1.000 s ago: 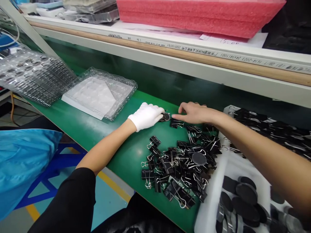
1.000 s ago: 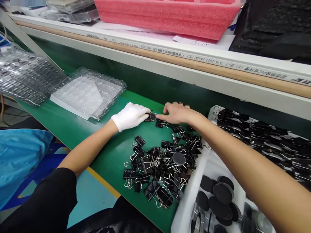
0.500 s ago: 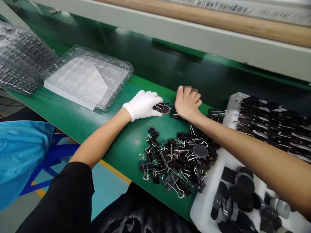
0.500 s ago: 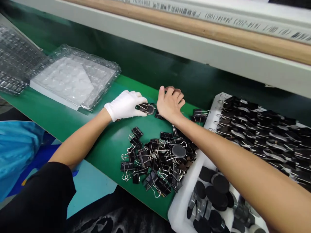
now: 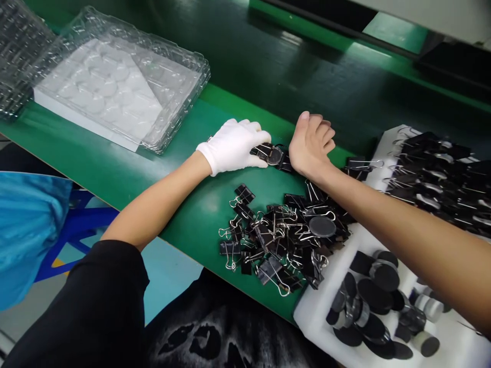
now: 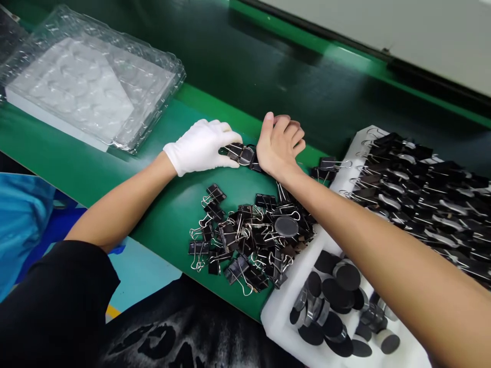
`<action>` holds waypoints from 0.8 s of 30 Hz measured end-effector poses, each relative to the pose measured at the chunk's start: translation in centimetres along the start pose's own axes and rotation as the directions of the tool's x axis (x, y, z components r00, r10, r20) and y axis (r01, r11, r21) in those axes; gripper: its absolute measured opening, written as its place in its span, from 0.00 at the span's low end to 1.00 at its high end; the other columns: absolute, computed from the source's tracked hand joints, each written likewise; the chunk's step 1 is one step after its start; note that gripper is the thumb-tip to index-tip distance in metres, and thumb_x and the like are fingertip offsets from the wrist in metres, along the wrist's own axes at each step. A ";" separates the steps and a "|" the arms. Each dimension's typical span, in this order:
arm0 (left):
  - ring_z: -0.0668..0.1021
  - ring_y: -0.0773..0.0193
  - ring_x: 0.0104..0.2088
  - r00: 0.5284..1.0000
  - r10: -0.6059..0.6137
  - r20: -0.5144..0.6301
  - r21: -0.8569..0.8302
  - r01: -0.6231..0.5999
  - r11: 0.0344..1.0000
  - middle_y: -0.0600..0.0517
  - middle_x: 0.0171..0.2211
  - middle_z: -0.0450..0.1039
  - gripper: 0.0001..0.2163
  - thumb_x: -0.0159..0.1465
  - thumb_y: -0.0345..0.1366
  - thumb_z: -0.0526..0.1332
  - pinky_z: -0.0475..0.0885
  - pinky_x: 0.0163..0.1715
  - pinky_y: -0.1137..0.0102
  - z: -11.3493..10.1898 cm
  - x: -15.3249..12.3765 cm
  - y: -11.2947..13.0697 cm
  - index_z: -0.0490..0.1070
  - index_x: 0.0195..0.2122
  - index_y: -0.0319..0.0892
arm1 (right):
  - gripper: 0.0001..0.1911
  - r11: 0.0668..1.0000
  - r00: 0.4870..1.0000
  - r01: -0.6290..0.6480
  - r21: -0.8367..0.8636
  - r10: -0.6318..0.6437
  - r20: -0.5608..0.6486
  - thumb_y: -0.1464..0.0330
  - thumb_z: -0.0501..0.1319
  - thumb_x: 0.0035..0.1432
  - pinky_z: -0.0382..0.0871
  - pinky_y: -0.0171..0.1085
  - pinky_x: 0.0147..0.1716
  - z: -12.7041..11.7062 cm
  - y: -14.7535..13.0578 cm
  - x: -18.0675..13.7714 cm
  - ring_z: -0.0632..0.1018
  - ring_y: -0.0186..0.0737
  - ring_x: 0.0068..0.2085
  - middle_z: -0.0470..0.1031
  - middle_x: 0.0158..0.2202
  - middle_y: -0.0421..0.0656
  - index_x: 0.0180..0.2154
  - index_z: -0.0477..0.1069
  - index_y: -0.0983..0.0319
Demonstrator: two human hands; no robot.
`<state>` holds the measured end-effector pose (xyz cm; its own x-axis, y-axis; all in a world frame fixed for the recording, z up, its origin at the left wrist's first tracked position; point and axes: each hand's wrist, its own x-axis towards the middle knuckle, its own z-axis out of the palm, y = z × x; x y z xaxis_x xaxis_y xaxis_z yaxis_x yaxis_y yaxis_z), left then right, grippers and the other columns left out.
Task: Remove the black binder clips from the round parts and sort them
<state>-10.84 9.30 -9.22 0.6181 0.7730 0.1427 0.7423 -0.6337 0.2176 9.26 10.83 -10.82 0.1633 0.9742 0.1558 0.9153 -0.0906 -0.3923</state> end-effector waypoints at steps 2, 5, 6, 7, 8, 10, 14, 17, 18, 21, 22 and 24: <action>0.74 0.46 0.51 1.000 -0.015 0.022 -0.027 0.015 1.000 0.46 0.47 0.74 0.23 0.65 0.54 0.66 0.63 0.50 0.57 0.0 0.1 -0.1 0.75 0.55 0.46 | 0.38 1.000 1.000 -0.005 -0.017 0.005 0.003 0.48 0.25 0.72 0.54 0.67 0.61 -0.1 -0.1 0.0 0.66 0.59 0.65 0.66 0.59 0.55 0.56 0.65 0.58; 0.73 0.43 0.54 0.997 -0.046 0.055 -0.060 0.049 0.997 0.46 0.48 0.73 0.24 0.64 0.55 0.66 0.62 0.53 0.54 0.0 0.2 0.0 0.75 0.56 0.47 | 0.37 0.999 0.999 -0.024 -0.038 0.025 0.025 0.49 0.26 0.73 0.55 0.65 0.61 -0.4 -0.4 -0.2 0.64 0.59 0.66 0.66 0.60 0.56 0.56 0.65 0.59; 0.73 0.42 0.55 0.997 -0.053 0.062 -0.066 0.057 0.996 0.46 0.48 0.73 0.25 0.64 0.56 0.66 0.62 0.53 0.53 -0.1 0.3 0.1 0.75 0.56 0.47 | 0.35 0.999 0.999 -0.036 -0.038 0.037 0.034 0.51 0.27 0.74 0.54 0.64 0.61 -0.6 -0.6 -0.2 0.64 0.59 0.66 0.65 0.60 0.57 0.57 0.64 0.60; 0.72 0.42 0.55 0.996 -0.058 0.068 -0.070 0.062 0.996 0.46 0.48 0.72 0.25 0.64 0.56 0.66 0.61 0.54 0.52 -0.2 0.3 0.2 0.75 0.56 0.47 | 0.33 0.998 0.998 -0.047 -0.033 0.048 0.044 0.52 0.29 0.75 0.54 0.63 0.62 -0.7 -0.7 -0.3 0.63 0.59 0.66 0.65 0.61 0.57 0.57 0.64 0.60; 0.72 0.42 0.56 0.996 -0.060 0.073 -0.070 0.065 0.995 0.46 0.48 0.72 0.25 0.63 0.56 0.66 0.62 0.54 0.52 -0.2 0.3 0.2 0.75 0.56 0.47 | 0.31 0.998 0.997 -0.056 -0.023 0.057 0.050 0.53 0.30 0.75 0.53 0.62 0.63 -0.8 -0.8 -0.3 0.63 0.58 0.67 0.64 0.61 0.57 0.57 0.64 0.61; 0.73 0.42 0.56 0.995 -0.059 0.080 -0.064 0.065 0.996 0.47 0.48 0.72 0.24 0.64 0.55 0.66 0.62 0.54 0.53 -0.4 0.3 0.3 0.75 0.56 0.48 | 0.29 0.998 0.996 -0.069 -0.004 0.069 0.057 0.55 0.31 0.76 0.50 0.60 0.64 -1.0 -0.9 -0.3 0.62 0.57 0.67 0.63 0.63 0.58 0.57 0.63 0.61; 0.74 0.45 0.54 0.995 -0.033 0.095 -0.053 0.038 0.998 0.48 0.47 0.73 0.22 0.65 0.55 0.65 0.64 0.51 0.56 -0.6 0.4 0.2 0.75 0.55 0.50 | 0.29 0.997 0.993 -0.084 -0.001 0.083 0.086 0.54 0.31 0.75 0.49 0.60 0.64 -1.3 -0.9 -0.3 0.59 0.58 0.68 0.59 0.66 0.61 0.58 0.62 0.59; 0.74 0.44 0.54 0.997 -0.030 0.072 -0.068 0.035 0.997 0.48 0.46 0.73 0.22 0.65 0.54 0.65 0.64 0.50 0.56 -0.4 0.4 0.2 0.75 0.55 0.48 | 0.29 0.997 0.994 -0.067 -0.029 0.069 0.086 0.55 0.31 0.75 0.50 0.60 0.63 -1.3 -1.0 -0.4 0.59 0.59 0.68 0.60 0.65 0.62 0.56 0.63 0.61; 0.73 0.44 0.54 0.997 -0.032 0.063 -0.076 0.037 0.996 0.47 0.46 0.73 0.22 0.65 0.54 0.66 0.63 0.51 0.55 -0.3 0.4 0.3 0.75 0.55 0.47 | 0.29 0.997 0.995 -0.063 -0.041 0.066 0.077 0.55 0.31 0.75 0.50 0.60 0.63 -1.3 -1.0 -0.5 0.60 0.58 0.67 0.61 0.64 0.61 0.55 0.63 0.62; 0.73 0.43 0.55 0.998 -0.020 0.056 -0.092 0.025 0.995 0.47 0.46 0.74 0.23 0.64 0.54 0.66 0.62 0.52 0.54 -0.1 0.5 0.4 0.75 0.54 0.47 | 0.28 0.997 0.997 -0.062 -0.052 0.065 0.046 0.56 0.32 0.75 0.52 0.62 0.62 -1.0 -1.0 -0.5 0.63 0.59 0.66 0.64 0.61 0.58 0.55 0.64 0.61; 0.72 0.44 0.55 0.998 -0.015 0.056 -0.087 0.020 0.996 0.47 0.47 0.74 0.23 0.64 0.54 0.66 0.62 0.52 0.55 -0.1 0.5 0.5 0.75 0.55 0.47 | 0.28 0.997 0.998 -0.060 -0.048 0.061 0.035 0.55 0.32 0.75 0.52 0.63 0.61 -0.9 -1.0 -0.4 0.63 0.59 0.66 0.65 0.61 0.57 0.55 0.64 0.60; 0.73 0.44 0.54 0.998 -0.013 0.057 -0.058 0.016 0.998 0.46 0.48 0.74 0.23 0.64 0.54 0.66 0.63 0.51 0.56 -0.1 0.4 0.6 0.75 0.55 0.47 | 0.30 0.998 0.999 -0.048 -0.039 0.048 0.012 0.52 0.32 0.75 0.52 0.65 0.61 -0.6 -0.7 -0.3 0.63 0.60 0.66 0.66 0.60 0.57 0.54 0.65 0.59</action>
<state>-10.15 9.25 -8.94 0.6222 0.7782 0.0850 0.7359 -0.6184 0.2758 8.79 10.44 -10.03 0.2031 0.9710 0.1262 0.9200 -0.1451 -0.3641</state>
